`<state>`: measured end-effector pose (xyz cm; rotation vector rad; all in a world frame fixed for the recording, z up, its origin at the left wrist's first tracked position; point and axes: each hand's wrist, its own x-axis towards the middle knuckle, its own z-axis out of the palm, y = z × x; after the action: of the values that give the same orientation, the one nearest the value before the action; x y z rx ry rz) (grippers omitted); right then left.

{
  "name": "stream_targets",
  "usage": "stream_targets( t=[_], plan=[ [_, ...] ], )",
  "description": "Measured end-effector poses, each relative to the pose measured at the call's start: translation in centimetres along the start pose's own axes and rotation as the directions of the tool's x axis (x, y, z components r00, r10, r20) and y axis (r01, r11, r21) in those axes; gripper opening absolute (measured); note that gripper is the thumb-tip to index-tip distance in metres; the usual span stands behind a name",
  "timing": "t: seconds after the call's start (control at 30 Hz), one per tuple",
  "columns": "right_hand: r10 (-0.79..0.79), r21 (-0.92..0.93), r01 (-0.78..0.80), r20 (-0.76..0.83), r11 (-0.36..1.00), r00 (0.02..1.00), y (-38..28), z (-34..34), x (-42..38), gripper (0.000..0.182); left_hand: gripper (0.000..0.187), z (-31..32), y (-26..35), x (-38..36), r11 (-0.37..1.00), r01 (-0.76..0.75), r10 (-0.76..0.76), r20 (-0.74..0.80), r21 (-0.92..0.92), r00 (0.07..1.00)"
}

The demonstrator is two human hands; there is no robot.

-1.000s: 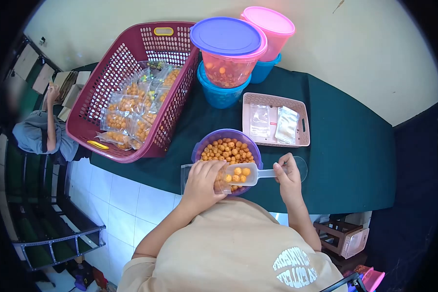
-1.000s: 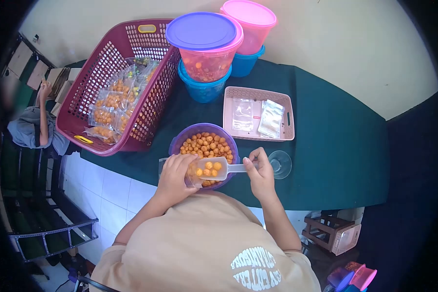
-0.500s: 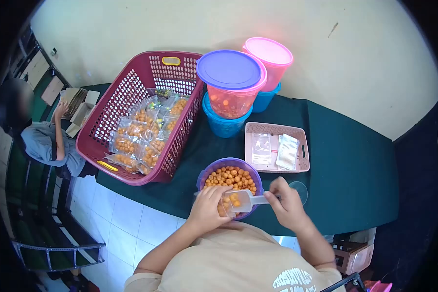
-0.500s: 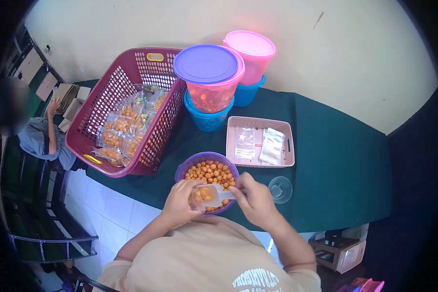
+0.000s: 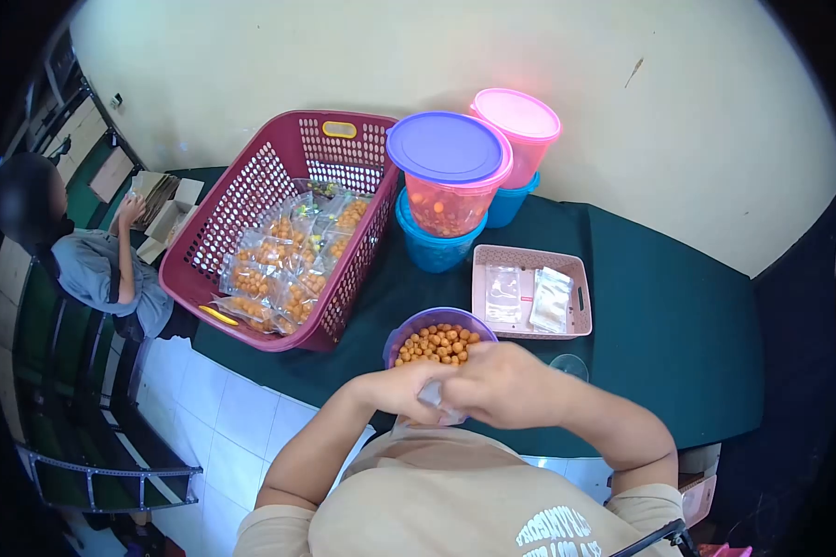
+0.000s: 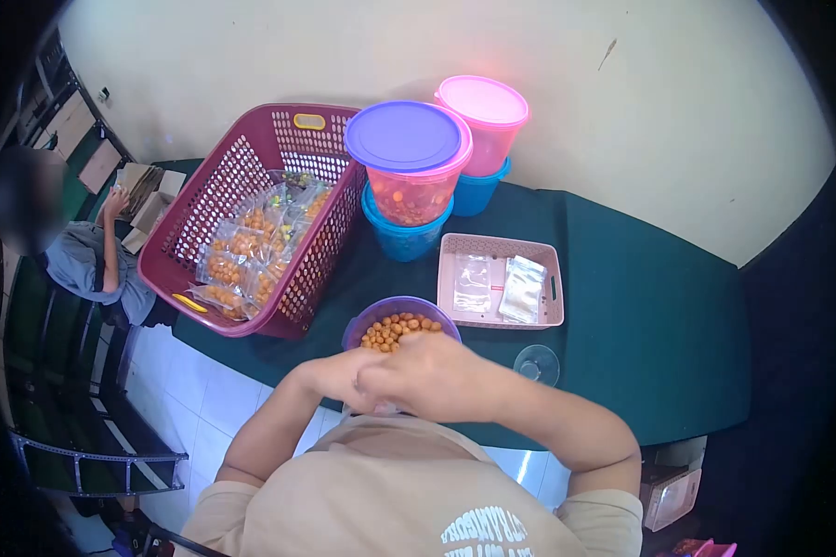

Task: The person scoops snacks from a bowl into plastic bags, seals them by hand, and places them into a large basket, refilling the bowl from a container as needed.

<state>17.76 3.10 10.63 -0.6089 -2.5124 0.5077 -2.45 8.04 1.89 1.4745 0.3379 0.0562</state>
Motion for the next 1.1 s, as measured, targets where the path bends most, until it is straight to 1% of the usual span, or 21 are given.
stream_targets(
  t=[0.03,0.07,0.13,0.17,0.2,0.23,0.27,0.3,0.37,0.47,0.53,0.57,0.6,0.67,0.7,0.8,0.87,0.93,1.0,1.03,1.1],
  plan=[
    [-0.006,-0.007,0.006,0.024,1.000,1.000,0.0,1.0,-0.6,0.023,0.045,0.9,1.2,-0.3,0.990,-0.074,0.084,-0.081,0.118,0.993],
    [-0.001,-0.010,0.001,0.021,1.000,1.000,0.1,2.0,-1.2,0.023,0.045,1.6,1.3,-0.8,0.990,-0.075,0.084,-0.074,0.120,0.994],
    [-0.010,0.134,0.031,-0.152,0.990,0.988,0.3,4.5,-3.0,0.023,0.045,2.5,1.8,-2.1,0.936,-0.019,0.095,-0.202,0.351,0.975],
    [0.004,0.129,0.015,-0.151,0.991,0.989,0.4,6.1,-3.9,0.023,0.045,2.6,2.9,-2.6,0.917,0.081,0.011,-0.229,0.392,0.973],
    [0.095,0.135,-0.064,-0.233,0.989,0.968,0.5,7.9,-4.7,0.018,0.045,2.7,2.6,-2.4,0.920,0.074,0.014,-0.222,0.384,0.975],
    [0.180,0.151,-0.139,-0.312,0.979,0.933,0.3,9.0,-5.1,0.014,0.047,2.9,2.3,-2.4,0.883,0.171,-0.052,-0.271,0.437,0.961],
    [0.184,0.149,-0.144,-0.309,0.978,0.933,0.4,9.3,-5.6,0.014,0.049,3.0,2.0,-2.3,0.832,0.264,-0.109,-0.322,0.488,0.940],
    [0.227,0.173,-0.178,-0.330,0.969,0.916,0.4,9.3,-5.9,0.014,0.049,2.9,1.6,-2.1,0.832,0.259,-0.107,-0.316,0.490,0.943],
    [0.276,0.194,-0.218,-0.364,0.957,0.890,0.6,8.9,-6.6,0.013,0.054,2.8,0.4,-1.6,0.900,0.134,-0.022,-0.262,0.414,0.965],
    [0.330,0.176,-0.289,-0.288,0.941,0.899,0.6,7.3,-8.0,0.014,0.058,2.8,0.0,-1.2,0.927,0.051,-0.003,-0.129,0.370,0.992],
    [0.128,0.170,-0.082,-0.277,0.982,0.952,0.0,6.4,-8.2,0.024,0.058,2.9,0.2,-0.7,0.935,0.041,-0.017,-0.073,0.352,0.997],
    [0.135,0.143,-0.094,-0.311,0.985,0.941,-0.5,6.0,-8.0,0.021,0.059,2.9,0.3,-0.6,0.942,0.034,-0.026,-0.027,0.334,0.999],
    [0.134,0.143,-0.093,-0.312,0.985,0.940,-0.7,5.4,-8.0,0.021,0.059,2.7,0.4,-0.6,0.941,0.034,-0.027,-0.027,0.336,0.999],
    [0.225,0.106,-0.204,-0.262,0.973,0.938,-0.6,3.7,-8.8,0.027,0.060,2.1,0.9,-0.6,0.936,0.151,-0.149,-0.031,0.319,0.988],
    [0.322,0.103,-0.305,-0.303,0.947,0.897,-0.9,2.4,-9.2,0.029,0.060,1.7,0.8,-0.8,0.933,0.149,-0.145,-0.039,0.327,0.989],
    [0.339,0.095,-0.326,-0.283,0.941,0.897,-0.5,1.8,-9.2,0.021,0.058,1.3,-0.3,-1.7,0.930,0.260,-0.223,-0.166,0.259,0.961],
    [0.341,0.131,-0.316,-0.293,0.940,0.893,-0.3,4.2,-7.7,0.020,0.055,2.1,-1.1,-1.1,0.919,0.068,0.028,-0.238,0.387,0.971],
    [0.330,0.161,-0.294,-0.294,0.942,0.897,0.0,4.5,-7.0,0.019,0.052,2.4,-0.2,-0.7,0.919,0.106,-0.011,-0.244,0.379,0.970],
    [0.476,0.094,-0.466,-0.182,0.880,0.861,0.0,3.3,-7.5,0.017,0.050,2.5,-0.7,-1.2,0.965,0.108,-0.029,-0.311,0.241,0.950],
    [0.492,0.189,-0.454,-0.332,0.870,0.805,0.2,3.1,-8.3,0.018,0.050,2.2,-1.4,-1.7,0.966,0.116,-0.035,-0.326,0.233,0.945],
    [0.688,0.385,-0.571,-0.368,0.725,0.626,0.4,2.7,-11.0,0.018,0.048,1.4,-2.8,-3.1,0.978,0.096,-0.021,-0.370,0.184,0.929]
  ],
)
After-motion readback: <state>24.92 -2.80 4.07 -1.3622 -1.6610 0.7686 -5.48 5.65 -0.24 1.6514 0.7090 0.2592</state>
